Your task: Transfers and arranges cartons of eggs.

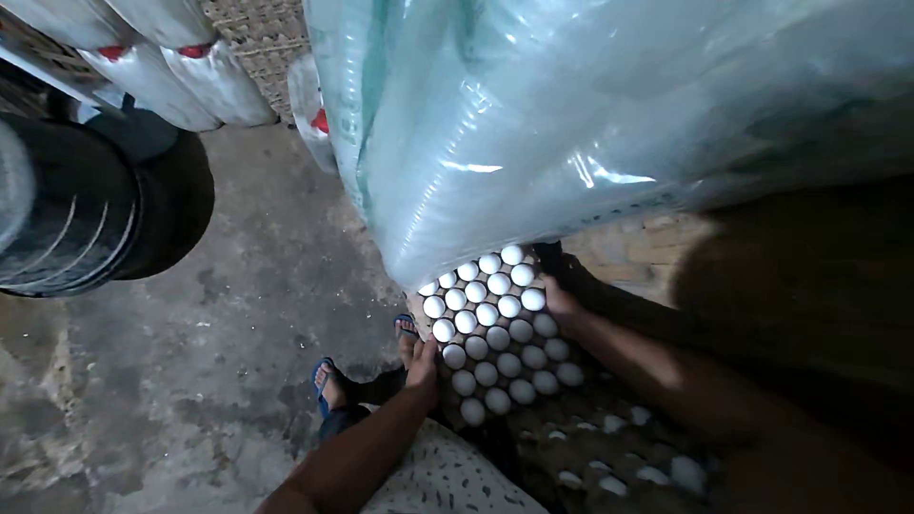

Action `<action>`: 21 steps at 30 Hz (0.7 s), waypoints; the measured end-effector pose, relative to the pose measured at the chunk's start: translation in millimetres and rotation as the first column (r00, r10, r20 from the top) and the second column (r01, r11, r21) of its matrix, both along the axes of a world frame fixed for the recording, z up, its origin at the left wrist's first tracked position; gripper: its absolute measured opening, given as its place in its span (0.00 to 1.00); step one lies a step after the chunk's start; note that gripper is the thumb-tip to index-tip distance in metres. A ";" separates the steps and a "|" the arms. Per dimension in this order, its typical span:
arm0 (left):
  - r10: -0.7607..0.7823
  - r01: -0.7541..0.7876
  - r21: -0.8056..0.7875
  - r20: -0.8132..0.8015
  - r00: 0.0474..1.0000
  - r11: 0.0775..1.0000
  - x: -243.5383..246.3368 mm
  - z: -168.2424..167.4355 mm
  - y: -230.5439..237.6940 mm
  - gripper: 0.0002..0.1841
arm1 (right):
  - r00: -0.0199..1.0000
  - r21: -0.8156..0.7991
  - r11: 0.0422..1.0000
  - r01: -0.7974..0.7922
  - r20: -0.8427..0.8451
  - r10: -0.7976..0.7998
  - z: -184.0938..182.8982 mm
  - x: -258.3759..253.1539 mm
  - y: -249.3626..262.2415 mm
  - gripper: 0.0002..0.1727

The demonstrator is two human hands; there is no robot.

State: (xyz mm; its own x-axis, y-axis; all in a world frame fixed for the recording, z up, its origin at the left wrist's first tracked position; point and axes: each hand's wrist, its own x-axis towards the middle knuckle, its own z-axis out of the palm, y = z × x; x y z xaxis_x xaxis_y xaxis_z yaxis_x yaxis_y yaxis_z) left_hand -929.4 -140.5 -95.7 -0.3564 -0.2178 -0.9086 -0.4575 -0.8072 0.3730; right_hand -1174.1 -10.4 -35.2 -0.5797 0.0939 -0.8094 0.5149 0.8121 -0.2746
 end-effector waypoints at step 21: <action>-0.032 0.034 0.035 -0.031 0.999 0.999 17.5 5.7 -75.3 0.28 | 0.980 -0.140 0.970 0.197 0.038 -0.194 -9.9 52.7 -27.9 0.38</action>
